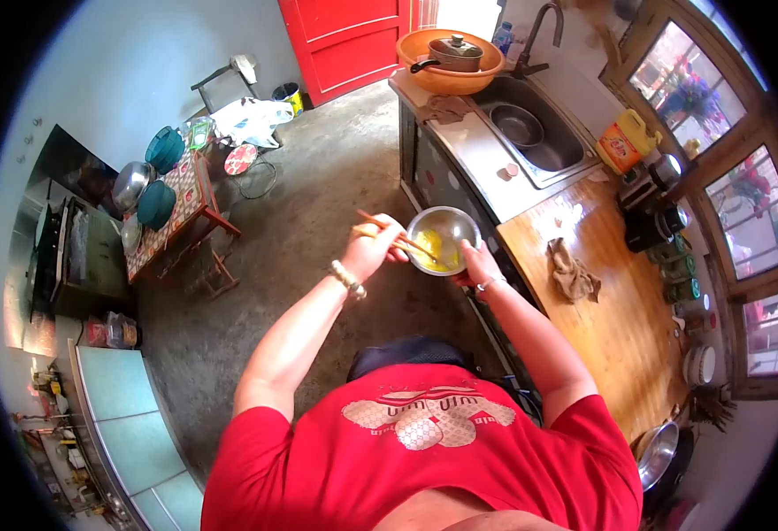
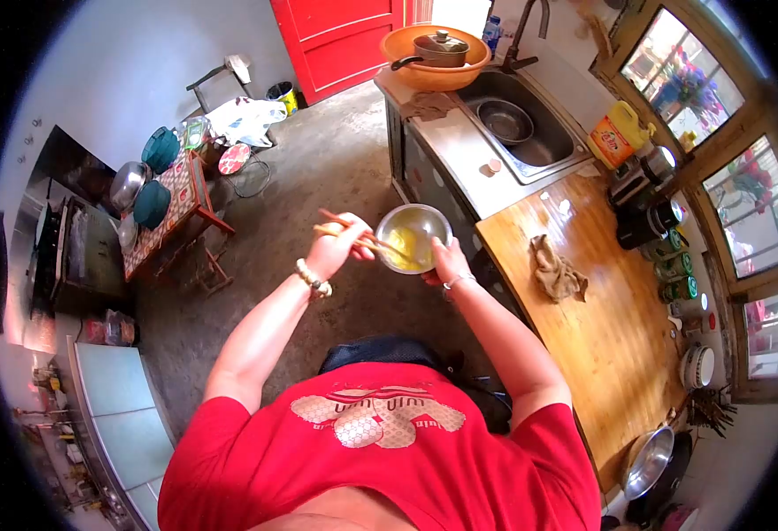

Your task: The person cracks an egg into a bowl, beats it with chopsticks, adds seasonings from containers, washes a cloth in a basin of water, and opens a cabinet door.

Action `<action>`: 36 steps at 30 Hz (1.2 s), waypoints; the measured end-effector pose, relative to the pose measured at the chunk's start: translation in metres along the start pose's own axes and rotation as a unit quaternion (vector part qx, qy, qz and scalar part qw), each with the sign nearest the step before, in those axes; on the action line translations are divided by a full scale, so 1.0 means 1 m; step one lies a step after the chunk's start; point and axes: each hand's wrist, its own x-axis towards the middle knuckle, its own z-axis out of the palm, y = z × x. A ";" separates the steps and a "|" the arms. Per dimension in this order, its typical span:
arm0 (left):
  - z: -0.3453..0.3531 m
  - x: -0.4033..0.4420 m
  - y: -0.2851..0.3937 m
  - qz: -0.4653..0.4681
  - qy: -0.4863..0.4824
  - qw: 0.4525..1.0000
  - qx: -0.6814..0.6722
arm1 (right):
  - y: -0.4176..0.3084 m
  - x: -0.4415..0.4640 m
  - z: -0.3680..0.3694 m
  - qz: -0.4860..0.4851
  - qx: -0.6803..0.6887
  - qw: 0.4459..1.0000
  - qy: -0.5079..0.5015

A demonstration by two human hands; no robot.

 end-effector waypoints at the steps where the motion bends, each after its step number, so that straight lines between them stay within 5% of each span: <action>1: -0.015 0.003 -0.009 0.090 0.065 0.993 0.031 | -0.004 0.009 0.015 -0.003 -0.007 1.000 -0.013; 2: -0.028 0.008 -0.016 0.131 0.128 0.983 0.013 | -0.007 0.025 0.029 -0.001 -0.008 1.000 -0.015; 3: -0.047 0.003 -0.011 0.034 0.075 0.996 0.045 | -0.006 0.042 0.044 -0.033 -0.027 0.999 -0.010; 5: -0.079 0.003 -0.006 -0.017 -0.002 1.000 0.012 | -0.012 0.054 0.071 -0.033 -0.016 0.999 -0.038; 7: -0.097 0.008 -0.004 0.123 0.140 0.981 0.047 | -0.029 0.063 0.093 -0.038 0.018 0.996 -0.077; 10: -0.132 0.014 0.001 -0.070 0.092 0.993 0.000 | -0.051 0.087 0.123 -0.051 -0.023 0.994 -0.094; 13: -0.152 0.037 -0.003 0.129 0.270 0.952 0.059 | -0.081 0.108 0.148 -0.052 -0.035 0.989 -0.131; 16: -0.169 0.051 0.012 -0.073 0.182 0.979 -0.061 | -0.107 0.147 0.164 -0.074 -0.077 0.980 -0.170; 19: -0.190 0.089 0.008 0.109 0.320 0.938 0.080 | -0.143 0.175 0.177 -0.082 -0.095 0.976 -0.176; 21: -0.200 0.095 0.016 -0.063 0.213 0.974 -0.041 | -0.163 0.197 0.182 -0.088 -0.128 0.973 -0.172; 25: -0.208 0.130 0.026 0.048 0.336 0.941 0.014 | -0.184 0.237 0.184 -0.103 -0.106 0.968 -0.204; 26: -0.211 0.133 0.025 0.047 0.327 0.944 0.013 | -0.189 0.243 0.184 -0.101 -0.103 0.970 -0.196; 28: -0.216 0.140 0.035 -0.098 0.218 0.968 -0.082 | -0.204 0.249 0.183 -0.085 -0.106 0.964 -0.228; 31: -0.227 0.170 0.025 -0.012 0.298 0.954 0.037 | -0.213 0.259 0.180 -0.052 -0.101 0.963 -0.244; 32: -0.231 0.173 0.024 -0.113 0.229 0.965 -0.054 | -0.205 0.270 0.183 -0.050 -0.098 0.964 -0.240; 34: -0.239 0.184 0.021 -0.085 0.250 0.964 -0.045 | -0.194 0.285 0.188 -0.120 -0.107 0.967 -0.197; 36: -0.241 0.198 0.020 -0.031 0.320 0.944 0.067 | -0.201 0.283 0.184 -0.077 -0.094 0.971 -0.205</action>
